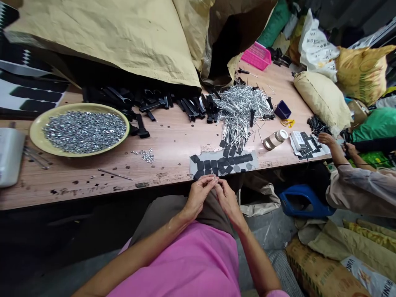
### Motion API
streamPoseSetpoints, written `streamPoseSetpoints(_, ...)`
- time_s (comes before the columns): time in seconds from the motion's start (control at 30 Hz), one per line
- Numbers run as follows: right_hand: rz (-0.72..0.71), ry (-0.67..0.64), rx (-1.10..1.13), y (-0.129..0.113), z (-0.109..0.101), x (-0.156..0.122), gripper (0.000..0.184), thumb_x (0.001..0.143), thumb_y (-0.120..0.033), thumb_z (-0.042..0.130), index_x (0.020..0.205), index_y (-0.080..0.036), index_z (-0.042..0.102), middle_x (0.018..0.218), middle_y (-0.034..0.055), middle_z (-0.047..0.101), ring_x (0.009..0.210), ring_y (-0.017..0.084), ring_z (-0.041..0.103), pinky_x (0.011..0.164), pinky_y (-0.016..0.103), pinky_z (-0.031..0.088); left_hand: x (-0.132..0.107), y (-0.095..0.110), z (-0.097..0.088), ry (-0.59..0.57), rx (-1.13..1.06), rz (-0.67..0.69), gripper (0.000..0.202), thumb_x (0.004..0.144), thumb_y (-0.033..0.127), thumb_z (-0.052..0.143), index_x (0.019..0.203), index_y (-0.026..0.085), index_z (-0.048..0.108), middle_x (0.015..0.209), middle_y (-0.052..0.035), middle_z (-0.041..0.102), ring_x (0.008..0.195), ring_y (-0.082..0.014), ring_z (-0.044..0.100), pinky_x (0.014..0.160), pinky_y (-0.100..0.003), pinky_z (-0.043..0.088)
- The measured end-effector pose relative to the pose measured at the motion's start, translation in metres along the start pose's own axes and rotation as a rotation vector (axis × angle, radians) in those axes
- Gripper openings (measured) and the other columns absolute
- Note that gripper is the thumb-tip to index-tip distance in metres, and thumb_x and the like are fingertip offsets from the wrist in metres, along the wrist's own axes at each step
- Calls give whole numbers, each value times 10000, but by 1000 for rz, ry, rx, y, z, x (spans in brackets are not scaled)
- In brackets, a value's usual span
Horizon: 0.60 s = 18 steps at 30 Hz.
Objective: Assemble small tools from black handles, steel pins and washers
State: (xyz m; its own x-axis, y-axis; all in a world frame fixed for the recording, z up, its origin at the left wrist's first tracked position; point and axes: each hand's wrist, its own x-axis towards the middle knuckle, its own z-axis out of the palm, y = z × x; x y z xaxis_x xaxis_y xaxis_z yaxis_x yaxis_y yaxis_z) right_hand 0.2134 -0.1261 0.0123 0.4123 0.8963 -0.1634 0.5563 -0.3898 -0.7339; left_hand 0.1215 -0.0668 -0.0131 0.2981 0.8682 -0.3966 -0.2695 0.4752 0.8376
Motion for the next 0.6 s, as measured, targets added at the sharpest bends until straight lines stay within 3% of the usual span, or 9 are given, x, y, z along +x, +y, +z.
streamPoseSetpoints(0.13,-88,90,-120,-2,3,-5,334,939,-328,390,1150,-231,630,914,36,678,722,134,624,630,228,485,0,3,0,21,-118,-128,212,607,319,773,725,149,729,913,-63,658,799,-153,635,734,-285,537)
streamPoseSetpoints(0.3,-125,271,-394,4,5,0,353,959,-247,359,1126,-197,666,1013,84,653,828,144,639,685,219,476,-1,14,-11,56,-162,-304,317,697,272,733,992,159,700,853,-40,677,604,-91,626,563,-220,540)
streamPoseSetpoints(0.43,-84,241,-676,8,6,13,332,965,-242,393,1172,-222,653,932,69,641,705,131,617,564,209,401,-8,19,-22,16,-108,-296,334,721,288,702,1016,135,672,749,-6,644,514,-64,592,473,-172,497)
streamPoseSetpoints(0.6,-58,135,-907,4,4,29,316,966,-216,412,1183,-273,635,927,50,635,706,123,584,537,211,342,-12,20,-28,43,-91,-296,372,715,307,670,1032,120,615,673,36,592,456,-53,555,433,-170,483)
